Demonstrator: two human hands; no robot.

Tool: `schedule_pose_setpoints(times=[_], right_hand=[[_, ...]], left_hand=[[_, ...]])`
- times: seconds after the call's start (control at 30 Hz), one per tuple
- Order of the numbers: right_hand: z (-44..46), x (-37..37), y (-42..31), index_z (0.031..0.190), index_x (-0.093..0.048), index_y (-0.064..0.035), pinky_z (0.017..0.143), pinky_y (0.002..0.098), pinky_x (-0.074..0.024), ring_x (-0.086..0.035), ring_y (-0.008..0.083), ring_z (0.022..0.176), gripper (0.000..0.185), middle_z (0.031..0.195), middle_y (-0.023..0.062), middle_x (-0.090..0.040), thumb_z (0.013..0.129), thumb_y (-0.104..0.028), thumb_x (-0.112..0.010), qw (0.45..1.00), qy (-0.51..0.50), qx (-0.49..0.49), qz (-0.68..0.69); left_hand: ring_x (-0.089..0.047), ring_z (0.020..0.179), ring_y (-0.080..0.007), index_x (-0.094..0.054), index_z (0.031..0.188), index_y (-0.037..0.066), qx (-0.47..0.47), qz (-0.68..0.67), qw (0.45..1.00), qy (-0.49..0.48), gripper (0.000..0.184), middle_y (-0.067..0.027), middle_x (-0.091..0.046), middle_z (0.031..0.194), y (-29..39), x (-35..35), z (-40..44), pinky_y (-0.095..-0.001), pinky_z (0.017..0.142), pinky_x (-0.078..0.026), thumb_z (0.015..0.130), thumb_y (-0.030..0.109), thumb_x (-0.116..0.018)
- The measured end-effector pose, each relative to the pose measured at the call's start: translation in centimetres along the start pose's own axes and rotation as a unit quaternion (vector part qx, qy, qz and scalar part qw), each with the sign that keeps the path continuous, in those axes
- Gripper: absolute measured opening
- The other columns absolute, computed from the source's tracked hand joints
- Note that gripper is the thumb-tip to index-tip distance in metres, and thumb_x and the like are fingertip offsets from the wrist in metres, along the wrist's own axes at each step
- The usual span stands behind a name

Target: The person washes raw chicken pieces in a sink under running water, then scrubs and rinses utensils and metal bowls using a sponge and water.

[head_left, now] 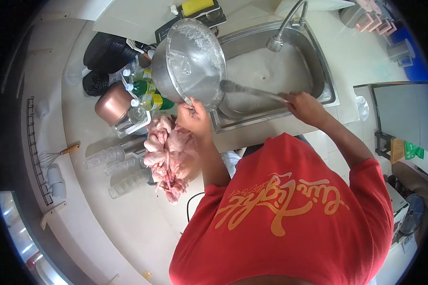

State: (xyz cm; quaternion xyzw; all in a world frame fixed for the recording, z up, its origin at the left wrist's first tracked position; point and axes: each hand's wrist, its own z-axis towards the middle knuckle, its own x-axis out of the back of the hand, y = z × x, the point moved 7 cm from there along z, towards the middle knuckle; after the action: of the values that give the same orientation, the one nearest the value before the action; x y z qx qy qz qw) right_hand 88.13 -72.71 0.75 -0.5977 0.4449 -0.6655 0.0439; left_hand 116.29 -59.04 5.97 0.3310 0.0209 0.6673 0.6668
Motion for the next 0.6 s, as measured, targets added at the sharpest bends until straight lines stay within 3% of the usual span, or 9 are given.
schedule_pose_setpoints(times=[0.13, 0.23, 0.33, 0.43, 0.5, 0.53, 0.6], right_hand=[[0.0, 0.1, -0.2, 0.115, -0.062, -0.0037, 0.075, 0.0475, -0.0503, -0.063, 0.0407, 0.084, 0.032, 0.091, 0.023, -0.066, 0.084, -0.008, -0.055, 0.998, 0.015, 0.03, 0.044], [0.1, 0.2, 0.5, 0.115, -0.062, -0.003, 0.076, 0.048, -0.05, -0.063, 0.0406, 0.086, 0.032, 0.091, 0.0237, -0.065, 0.084, -0.008, -0.055, 1.0, 0.007, -0.014, 0.019], [-0.3, 0.0, 0.0, 0.114, -0.062, -0.0022, 0.075, 0.0479, -0.05, -0.063, 0.0413, 0.084, 0.031, 0.088, 0.0244, -0.065, 0.084, -0.008, -0.055, 0.993, 0.017, 0.079, 0.084], [-0.3, -0.3, 1.4, 0.115, -0.062, -0.0015, 0.074, 0.047, -0.0501, -0.062, 0.0418, 0.082, 0.032, 0.086, 0.0244, -0.064, 0.084, -0.008, -0.056, 0.999, -0.013, -0.032, 0.034], [-0.4, -0.2, 0.6, 0.115, -0.061, -0.0015, 0.074, 0.0465, -0.0502, -0.062, 0.042, 0.081, 0.032, 0.085, 0.0248, -0.064, 0.084, -0.009, -0.056, 0.996, -0.013, 0.032, 0.086], [-0.7, -0.3, 0.2, 0.115, -0.061, -0.0014, 0.073, 0.0462, -0.0502, -0.062, 0.0421, 0.081, 0.032, 0.084, 0.025, -0.064, 0.085, -0.009, -0.057, 0.991, -0.015, 0.062, 0.116], [-0.6, -0.8, 0.7, 0.115, -0.061, -0.0006, 0.072, 0.0467, -0.0498, -0.062, 0.0427, 0.08, 0.031, 0.083, 0.0252, -0.064, 0.085, -0.009, -0.056, 0.99, -0.045, 0.029, 0.133]], left_hand=[[-0.046, 0.052, -0.015, -0.046, 0.07, 0.0, 0.007, -0.024, 1.0, -0.011, 0.022, -0.008, -0.052, 0.059, -0.8, -0.3, -0.4, -0.0305, 0.049, -0.039, 0.082, 0.001, -0.064], [-0.046, 0.052, -0.0146, -0.047, 0.07, 0.0, 0.005, -0.031, 0.999, -0.005, 0.021, -0.0079, -0.051, 0.059, -0.3, -0.8, -0.1, -0.03, 0.05, -0.039, 0.083, 0.001, -0.064], [-0.046, 0.052, -0.0144, -0.047, 0.07, 0.0, 0.018, -0.025, 0.999, -0.01, 0.021, -0.0079, -0.052, 0.059, -0.1, -0.7, -0.1, -0.03, 0.05, -0.039, 0.083, 0.002, -0.064], [-0.046, 0.052, -0.0143, -0.047, 0.07, 0.0, 0.038, -0.02, 0.999, -0.012, 0.021, -0.0077, -0.052, 0.059, -0.3, -1.2, -0.6, -0.0301, 0.05, -0.038, 0.083, 0.002, -0.064], [-0.046, 0.052, -0.0135, -0.047, 0.071, 0.0, 0.042, -0.01, 0.999, -0.009, 0.02, -0.007, -0.052, 0.06, 0.0, -1.4, -0.7, -0.0299, 0.049, -0.037, 0.083, 0.001, -0.063], [-0.045, 0.053, -0.0125, -0.046, 0.072, 0.001, 0.08, -0.037, 0.996, -0.02, 0.02, -0.0059, -0.051, 0.06, -0.3, -1.7, -1.0, -0.0293, 0.049, -0.037, 0.083, 0.001, -0.063], [-0.045, 0.055, -0.0107, -0.046, 0.072, 0.001, 0.152, -0.09, 0.983, -0.042, 0.02, -0.0039, -0.051, 0.061, -0.7, -2.7, -1.7, -0.0283, 0.05, -0.036, 0.084, 0.0, -0.061]])
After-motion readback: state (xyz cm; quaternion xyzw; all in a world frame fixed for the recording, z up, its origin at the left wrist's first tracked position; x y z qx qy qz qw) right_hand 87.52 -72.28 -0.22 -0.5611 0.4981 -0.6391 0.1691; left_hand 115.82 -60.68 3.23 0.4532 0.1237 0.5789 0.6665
